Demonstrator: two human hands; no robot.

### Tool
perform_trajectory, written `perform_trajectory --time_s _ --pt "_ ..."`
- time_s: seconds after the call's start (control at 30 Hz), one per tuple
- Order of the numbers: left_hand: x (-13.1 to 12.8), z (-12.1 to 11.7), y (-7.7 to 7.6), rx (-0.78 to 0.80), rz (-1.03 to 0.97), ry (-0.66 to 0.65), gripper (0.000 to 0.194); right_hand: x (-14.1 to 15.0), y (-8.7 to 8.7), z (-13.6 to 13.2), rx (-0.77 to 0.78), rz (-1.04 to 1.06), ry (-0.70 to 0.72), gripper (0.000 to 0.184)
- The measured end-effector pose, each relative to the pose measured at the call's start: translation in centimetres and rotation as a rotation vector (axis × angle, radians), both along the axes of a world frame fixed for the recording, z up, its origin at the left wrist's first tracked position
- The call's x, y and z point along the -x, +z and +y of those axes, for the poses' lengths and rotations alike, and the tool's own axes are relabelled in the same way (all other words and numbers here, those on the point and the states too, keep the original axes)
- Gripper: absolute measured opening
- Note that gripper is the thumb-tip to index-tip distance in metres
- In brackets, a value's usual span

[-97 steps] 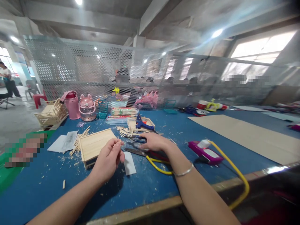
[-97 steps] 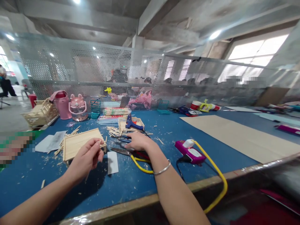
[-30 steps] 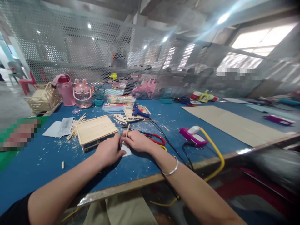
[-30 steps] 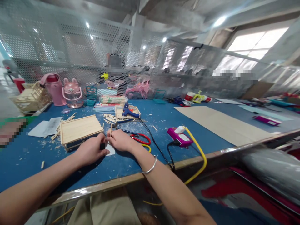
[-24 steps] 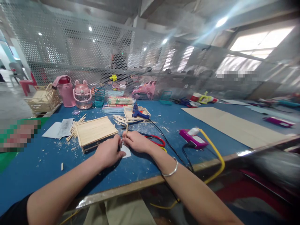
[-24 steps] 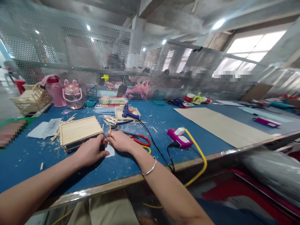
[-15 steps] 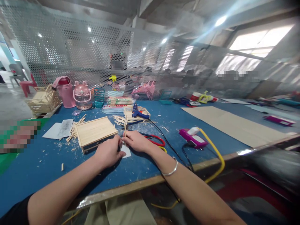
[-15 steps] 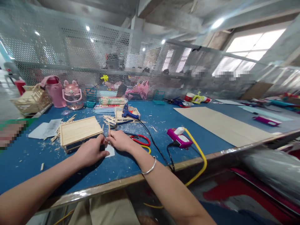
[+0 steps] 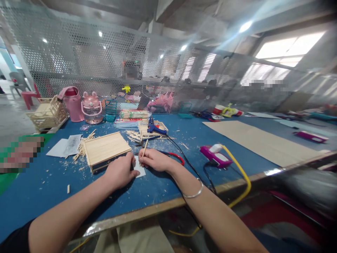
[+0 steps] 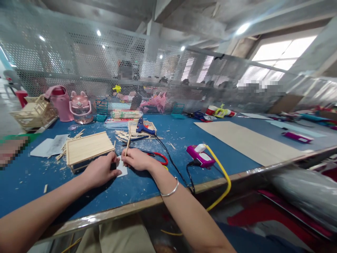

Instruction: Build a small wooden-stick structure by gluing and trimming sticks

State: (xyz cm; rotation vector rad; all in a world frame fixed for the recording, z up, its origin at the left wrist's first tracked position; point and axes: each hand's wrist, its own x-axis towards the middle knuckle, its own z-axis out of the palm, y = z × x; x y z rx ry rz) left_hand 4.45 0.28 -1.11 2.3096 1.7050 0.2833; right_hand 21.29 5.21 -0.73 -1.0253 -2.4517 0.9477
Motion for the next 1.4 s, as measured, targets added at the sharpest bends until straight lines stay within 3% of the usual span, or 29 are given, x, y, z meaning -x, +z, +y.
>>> perform_trajectory --time_s 0.23,0.33,0.43,0.6,0.77,0.9,1.03,1.13,1.33,1.4 --pt "-0.1 0.1 0.2 0.009 0.009 0.010 0.029 0.8 1.1 -2.2 -0.362 -0.208 0.120 0.012" --pt "-0.1 0.1 0.3 0.031 -0.008 0.008 0.028 0.7 1.3 -3.1 -0.418 -0.264 0.152 0.013" --pt "-0.1 0.0 0.3 0.019 -0.007 0.005 0.029 0.4 1.2 -2.7 -0.346 -0.183 0.115 0.016" --pt "-0.1 -0.1 0.3 0.004 -0.012 0.007 0.029 0.2 0.8 -1.5 -0.196 -0.135 -0.089 0.019" --pt "0.1 -0.1 0.3 -0.009 -0.011 -0.011 0.027 0.6 0.6 -1.3 -0.233 -0.152 -0.204 0.020" --pt "0.1 0.0 0.1 -0.023 -0.050 -0.043 0.030 1.0 0.3 -1.2 -0.075 0.051 -0.344 0.023" --pt "0.0 -0.2 0.2 -0.048 -0.164 -0.098 0.024 0.9 0.0 -1.1 0.208 0.323 -0.275 0.025" --pt "0.0 -0.4 0.6 -0.005 -0.276 -0.134 0.031 0.8 -0.1 -1.0 0.341 0.480 -0.190 0.033" --pt "0.6 -0.2 0.9 0.026 -0.404 -0.302 0.029 0.4 0.1 -1.1 0.421 0.589 -0.105 0.034" --pt "0.7 -0.2 0.9 0.020 -0.364 -0.298 0.028 0.1 0.2 -1.2 0.422 0.596 -0.111 0.029"
